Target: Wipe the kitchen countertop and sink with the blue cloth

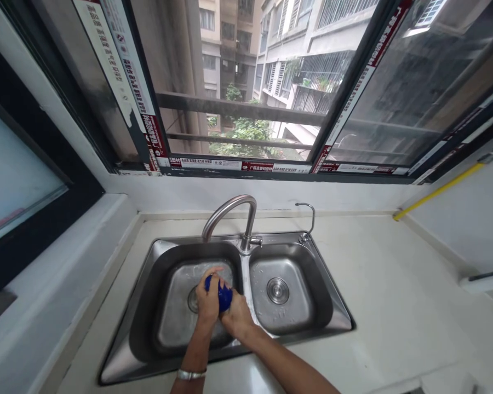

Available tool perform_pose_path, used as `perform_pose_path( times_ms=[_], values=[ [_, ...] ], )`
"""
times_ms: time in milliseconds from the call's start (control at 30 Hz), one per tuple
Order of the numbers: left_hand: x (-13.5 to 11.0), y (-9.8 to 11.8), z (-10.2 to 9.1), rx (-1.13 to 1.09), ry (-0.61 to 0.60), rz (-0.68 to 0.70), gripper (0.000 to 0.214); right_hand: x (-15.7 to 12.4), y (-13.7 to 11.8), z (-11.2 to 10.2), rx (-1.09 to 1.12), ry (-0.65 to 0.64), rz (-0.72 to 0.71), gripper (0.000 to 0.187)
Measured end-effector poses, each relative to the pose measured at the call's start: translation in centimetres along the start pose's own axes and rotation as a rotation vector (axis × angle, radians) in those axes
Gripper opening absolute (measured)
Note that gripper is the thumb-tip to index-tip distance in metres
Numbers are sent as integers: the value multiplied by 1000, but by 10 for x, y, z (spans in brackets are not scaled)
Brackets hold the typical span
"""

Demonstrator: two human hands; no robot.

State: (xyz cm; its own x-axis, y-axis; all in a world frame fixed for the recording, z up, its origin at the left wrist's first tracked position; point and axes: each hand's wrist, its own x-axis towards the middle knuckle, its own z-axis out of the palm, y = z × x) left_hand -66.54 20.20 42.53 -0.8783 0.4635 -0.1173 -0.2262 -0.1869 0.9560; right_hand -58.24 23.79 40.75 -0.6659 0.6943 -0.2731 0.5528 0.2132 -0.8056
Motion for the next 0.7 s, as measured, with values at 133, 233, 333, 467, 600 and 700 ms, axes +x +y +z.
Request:
perform_pose_path(
  times_ms=[133,233,333,467,600,700],
  values=[
    [2,-3,-1,-130,65,-64,20,-3,-12,0,-230,15,41,44],
    [5,-8,-2,-205,118,-127,25,-1,-15,2,-311,1,7,42],
    [6,-15,-3,-231,122,-196,29,4,-11,3,-348,-47,47,43],
    [0,-22,-8,-224,46,-287,42,9,0,-10,-251,-64,117,56],
    [-14,-29,-21,-168,-173,-502,55,2,13,-45,107,-44,97,64],
    [-24,-34,-31,-111,-336,-657,60,-9,20,-76,479,-199,110,57]
  ],
)
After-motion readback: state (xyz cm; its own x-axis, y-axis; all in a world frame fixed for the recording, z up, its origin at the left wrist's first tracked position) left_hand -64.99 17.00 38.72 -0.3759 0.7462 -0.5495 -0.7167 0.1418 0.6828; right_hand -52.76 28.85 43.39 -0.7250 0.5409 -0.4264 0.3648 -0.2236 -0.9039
